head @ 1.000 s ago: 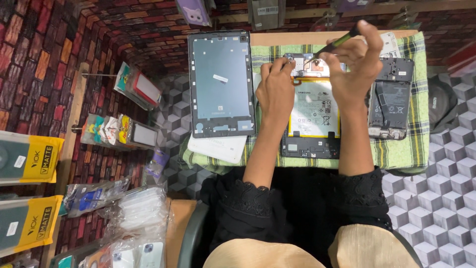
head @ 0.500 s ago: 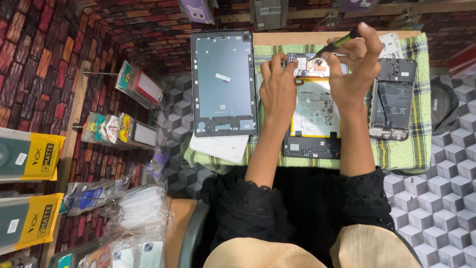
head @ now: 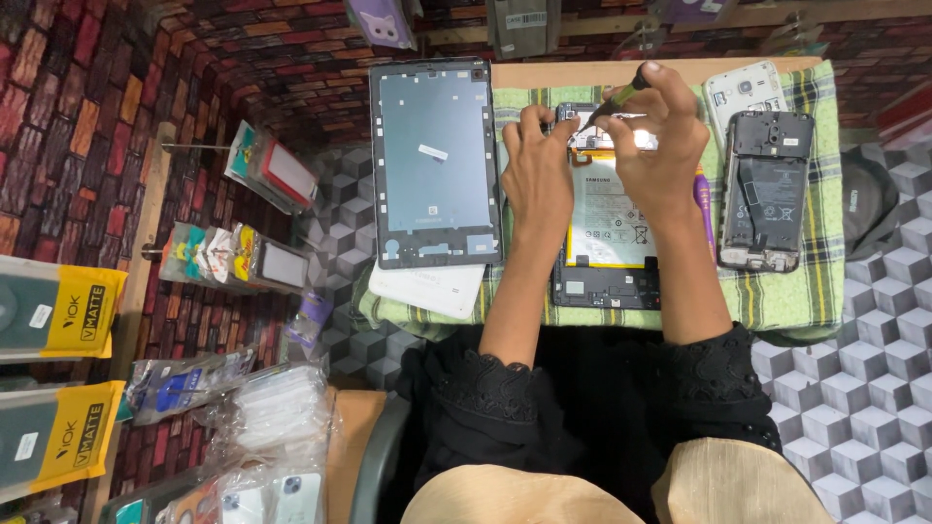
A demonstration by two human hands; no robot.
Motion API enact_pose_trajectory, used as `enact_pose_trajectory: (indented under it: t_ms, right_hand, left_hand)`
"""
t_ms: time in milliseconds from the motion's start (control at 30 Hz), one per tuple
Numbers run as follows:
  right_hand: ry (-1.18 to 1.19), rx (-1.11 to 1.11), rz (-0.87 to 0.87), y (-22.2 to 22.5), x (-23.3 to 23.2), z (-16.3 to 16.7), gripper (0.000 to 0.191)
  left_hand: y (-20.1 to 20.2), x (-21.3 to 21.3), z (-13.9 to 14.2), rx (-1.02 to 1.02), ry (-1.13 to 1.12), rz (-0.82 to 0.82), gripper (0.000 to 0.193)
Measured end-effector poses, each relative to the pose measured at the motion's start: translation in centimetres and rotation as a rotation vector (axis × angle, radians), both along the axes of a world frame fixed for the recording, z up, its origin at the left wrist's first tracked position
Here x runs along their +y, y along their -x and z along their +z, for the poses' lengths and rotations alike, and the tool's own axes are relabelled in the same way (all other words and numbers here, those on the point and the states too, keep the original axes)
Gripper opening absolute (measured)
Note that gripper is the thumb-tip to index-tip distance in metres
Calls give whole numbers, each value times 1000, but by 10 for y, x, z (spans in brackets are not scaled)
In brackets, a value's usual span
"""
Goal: The person uses a screwdriver to remove screws from the internal frame of a disassembled tablet. The tablet is open on a workbench, and the person carefully unscrews components near the battery area.
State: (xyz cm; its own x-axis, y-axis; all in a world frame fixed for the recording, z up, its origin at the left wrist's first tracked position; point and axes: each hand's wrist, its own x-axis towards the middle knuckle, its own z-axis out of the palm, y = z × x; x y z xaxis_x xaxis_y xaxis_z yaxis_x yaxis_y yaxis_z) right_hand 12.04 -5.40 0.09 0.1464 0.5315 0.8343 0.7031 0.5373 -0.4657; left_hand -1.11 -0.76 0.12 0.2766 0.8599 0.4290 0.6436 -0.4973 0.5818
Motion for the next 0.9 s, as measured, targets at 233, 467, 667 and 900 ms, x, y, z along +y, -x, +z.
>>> enact_pose_trajectory:
  t_ms: [233,467,667,900]
  right_hand:
    - [-31,-93,-105,3,2,-2,72]
    - [-32,-93,-101,4,1,-1,73]
    - [0,-36,-14,7,1,-1,74]
    - [3,-52,24,11,0,0,74]
  left_hand:
    - [1,-3,1,-20,-2,4,45]
    - [2,-4,3,-29,11,1,46]
    - [5,-3,4,-31,18,19,44]
    - [7,-3,4,-52,46,21,48]
